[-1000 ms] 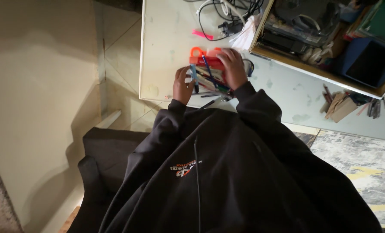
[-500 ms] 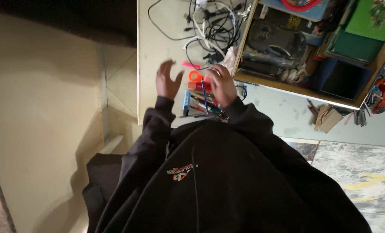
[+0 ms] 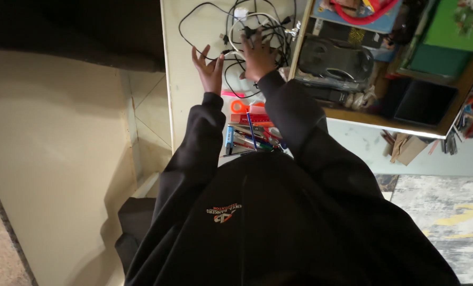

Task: The person organizes a cluttered desk by sorting and placing items into a wall-mounted cabinet. They handle a paint palette, a wallet, sunglasses, a pencil case, a tablet, headphones, pens, scissors, and tangled cables, arranging them into compartments and on the desk surface.

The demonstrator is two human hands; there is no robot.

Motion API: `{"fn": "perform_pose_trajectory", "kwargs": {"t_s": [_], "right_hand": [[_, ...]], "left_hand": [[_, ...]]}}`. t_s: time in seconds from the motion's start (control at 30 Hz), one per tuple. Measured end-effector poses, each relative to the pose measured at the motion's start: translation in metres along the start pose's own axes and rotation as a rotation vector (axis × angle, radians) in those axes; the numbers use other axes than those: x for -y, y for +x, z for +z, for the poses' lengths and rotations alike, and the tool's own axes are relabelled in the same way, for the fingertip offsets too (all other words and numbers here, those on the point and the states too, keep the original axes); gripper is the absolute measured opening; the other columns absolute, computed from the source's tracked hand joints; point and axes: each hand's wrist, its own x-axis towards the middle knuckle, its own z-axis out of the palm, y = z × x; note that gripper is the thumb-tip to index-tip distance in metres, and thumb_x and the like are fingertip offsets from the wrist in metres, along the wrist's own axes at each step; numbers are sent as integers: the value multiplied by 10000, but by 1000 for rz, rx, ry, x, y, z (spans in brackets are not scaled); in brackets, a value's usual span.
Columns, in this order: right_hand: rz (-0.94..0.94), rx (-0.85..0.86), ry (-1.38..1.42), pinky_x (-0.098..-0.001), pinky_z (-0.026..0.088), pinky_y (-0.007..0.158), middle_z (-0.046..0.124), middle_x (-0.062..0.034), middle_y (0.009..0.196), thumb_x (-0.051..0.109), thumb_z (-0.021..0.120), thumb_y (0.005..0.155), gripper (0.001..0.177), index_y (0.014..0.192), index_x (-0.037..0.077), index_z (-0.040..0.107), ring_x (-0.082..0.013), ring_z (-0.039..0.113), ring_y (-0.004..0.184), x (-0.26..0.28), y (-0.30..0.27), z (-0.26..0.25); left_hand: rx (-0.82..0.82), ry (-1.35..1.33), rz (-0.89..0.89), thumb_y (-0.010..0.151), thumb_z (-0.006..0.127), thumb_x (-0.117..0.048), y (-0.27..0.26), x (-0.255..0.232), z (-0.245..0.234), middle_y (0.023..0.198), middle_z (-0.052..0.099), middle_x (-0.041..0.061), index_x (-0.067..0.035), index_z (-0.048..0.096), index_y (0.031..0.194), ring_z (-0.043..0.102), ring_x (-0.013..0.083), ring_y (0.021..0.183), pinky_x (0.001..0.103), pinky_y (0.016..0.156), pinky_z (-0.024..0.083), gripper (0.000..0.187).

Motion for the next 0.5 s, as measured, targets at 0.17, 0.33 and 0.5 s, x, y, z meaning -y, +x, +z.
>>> {"fn": "perform_pose_trajectory", "kwargs": {"t_s": [0.17, 0.33, 0.5], "right_hand": [[79, -134, -53, -541, 583, 744, 50, -299, 1645, 37, 813, 848, 1071, 1675, 251, 168, -548, 384, 1403, -8, 31, 32], [-13, -248, 163, -590, 456, 534, 355, -226, 1291, -147, 613, 877, 531, 1293, 142, 456, -518, 561, 827, 5, 31, 26], [-22, -197, 214, -539, 496, 566, 598, -203, 1002, -180, 593, 794, 363, 1075, 46, 555, -432, 655, 748, 7, 28, 24]], "left_hand": [[182, -204, -109, 924, 785, -247, 0, -3, -13, 1416, 613, 229, 5, 174, 1578, 709, 274, 1167, 392, 1054, 581, 930], [405, -216, -69, 927, 801, -308, -10, -13, -15, 1480, 551, 188, -50, 402, 1455, 538, 303, 1360, 438, 1148, 452, 710], [399, -291, -217, 814, 901, -367, -26, -15, -2, 1543, 437, 234, -100, 339, 1456, 415, 429, 1462, 557, 1218, 373, 894]]}}
